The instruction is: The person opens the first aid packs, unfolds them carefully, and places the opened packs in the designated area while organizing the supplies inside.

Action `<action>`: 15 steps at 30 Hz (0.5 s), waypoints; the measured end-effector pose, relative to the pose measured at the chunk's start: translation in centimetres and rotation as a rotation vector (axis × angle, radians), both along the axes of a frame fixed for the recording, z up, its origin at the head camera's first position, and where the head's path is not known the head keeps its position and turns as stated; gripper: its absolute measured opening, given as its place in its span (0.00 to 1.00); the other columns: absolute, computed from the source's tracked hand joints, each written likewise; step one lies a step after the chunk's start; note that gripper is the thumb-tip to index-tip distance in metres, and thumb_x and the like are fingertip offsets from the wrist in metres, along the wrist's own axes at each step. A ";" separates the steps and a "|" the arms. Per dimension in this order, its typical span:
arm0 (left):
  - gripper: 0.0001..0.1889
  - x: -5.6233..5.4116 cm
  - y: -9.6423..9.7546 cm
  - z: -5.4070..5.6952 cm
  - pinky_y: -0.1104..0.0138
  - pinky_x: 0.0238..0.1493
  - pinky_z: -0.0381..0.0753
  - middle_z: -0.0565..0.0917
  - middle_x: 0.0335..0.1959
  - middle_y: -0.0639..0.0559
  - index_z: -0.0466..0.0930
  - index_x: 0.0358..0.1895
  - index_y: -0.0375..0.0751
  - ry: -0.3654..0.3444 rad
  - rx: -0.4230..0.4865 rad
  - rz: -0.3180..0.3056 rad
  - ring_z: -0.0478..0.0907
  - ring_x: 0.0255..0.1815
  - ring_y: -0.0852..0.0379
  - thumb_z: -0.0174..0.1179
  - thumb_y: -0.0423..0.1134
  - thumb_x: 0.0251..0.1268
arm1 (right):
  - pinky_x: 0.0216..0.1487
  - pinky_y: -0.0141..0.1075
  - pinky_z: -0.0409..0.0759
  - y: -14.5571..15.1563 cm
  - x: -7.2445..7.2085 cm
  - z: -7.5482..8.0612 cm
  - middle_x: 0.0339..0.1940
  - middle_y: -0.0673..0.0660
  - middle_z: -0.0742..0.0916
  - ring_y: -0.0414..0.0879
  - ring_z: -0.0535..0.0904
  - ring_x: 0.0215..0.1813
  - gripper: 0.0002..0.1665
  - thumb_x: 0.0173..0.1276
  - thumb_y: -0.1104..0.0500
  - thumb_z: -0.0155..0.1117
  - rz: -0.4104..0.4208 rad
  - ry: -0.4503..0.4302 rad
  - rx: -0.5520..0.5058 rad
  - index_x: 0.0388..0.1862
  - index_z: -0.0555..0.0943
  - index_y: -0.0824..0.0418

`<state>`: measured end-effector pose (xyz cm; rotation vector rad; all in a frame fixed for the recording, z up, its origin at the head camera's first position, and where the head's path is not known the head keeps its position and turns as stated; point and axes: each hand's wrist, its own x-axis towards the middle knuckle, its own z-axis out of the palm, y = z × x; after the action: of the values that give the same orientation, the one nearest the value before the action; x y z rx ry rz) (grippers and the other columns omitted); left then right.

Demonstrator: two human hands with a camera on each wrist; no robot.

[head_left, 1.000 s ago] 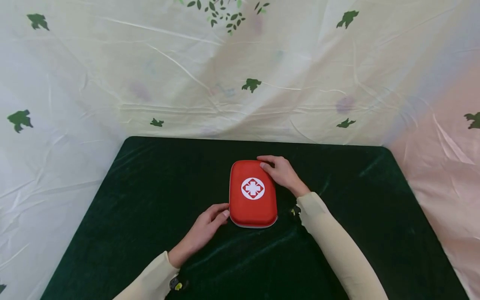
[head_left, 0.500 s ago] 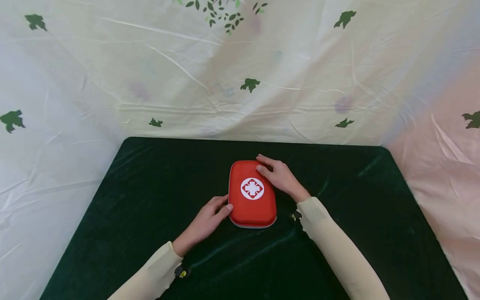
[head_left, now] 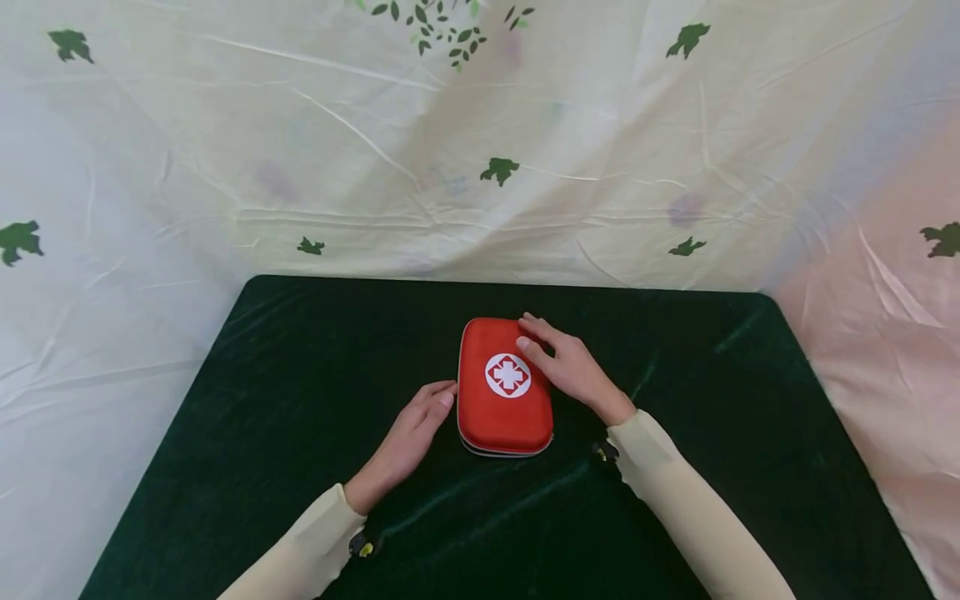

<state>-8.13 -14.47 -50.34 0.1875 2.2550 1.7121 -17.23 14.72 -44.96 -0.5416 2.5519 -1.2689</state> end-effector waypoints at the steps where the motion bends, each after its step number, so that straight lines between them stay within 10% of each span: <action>1: 0.37 0.1 0.1 0.6 0.40 0.73 0.64 0.69 0.74 0.55 0.75 0.73 0.56 0.017 -0.003 -0.004 0.67 0.73 0.49 0.42 0.74 0.74 | 0.74 0.60 0.66 0.1 0.2 0.1 0.83 0.54 0.66 0.56 0.55 0.84 0.41 0.79 0.37 0.54 -0.002 0.004 0.003 0.82 0.64 0.56; 9: 0.30 0.7 0.8 3.5 0.41 0.68 0.71 0.69 0.75 0.44 0.73 0.75 0.46 0.149 -0.038 -0.029 0.68 0.72 0.42 0.37 0.58 0.85 | 0.69 0.60 0.73 0.5 2.6 0.9 0.81 0.53 0.69 0.56 0.58 0.83 0.39 0.78 0.39 0.57 0.024 0.082 0.027 0.81 0.67 0.53; 15: 0.28 0.6 1.3 3.6 0.42 0.70 0.69 0.70 0.74 0.46 0.74 0.74 0.47 0.195 0.000 -0.023 0.68 0.73 0.45 0.36 0.56 0.86 | 0.68 0.58 0.75 0.5 4.6 1.3 0.81 0.54 0.69 0.56 0.60 0.82 0.40 0.76 0.41 0.60 0.059 0.141 0.049 0.81 0.66 0.53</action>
<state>-7.57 -13.22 -46.73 0.3943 2.3784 1.7501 -12.65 15.21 -43.63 -0.7144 2.6508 -1.1847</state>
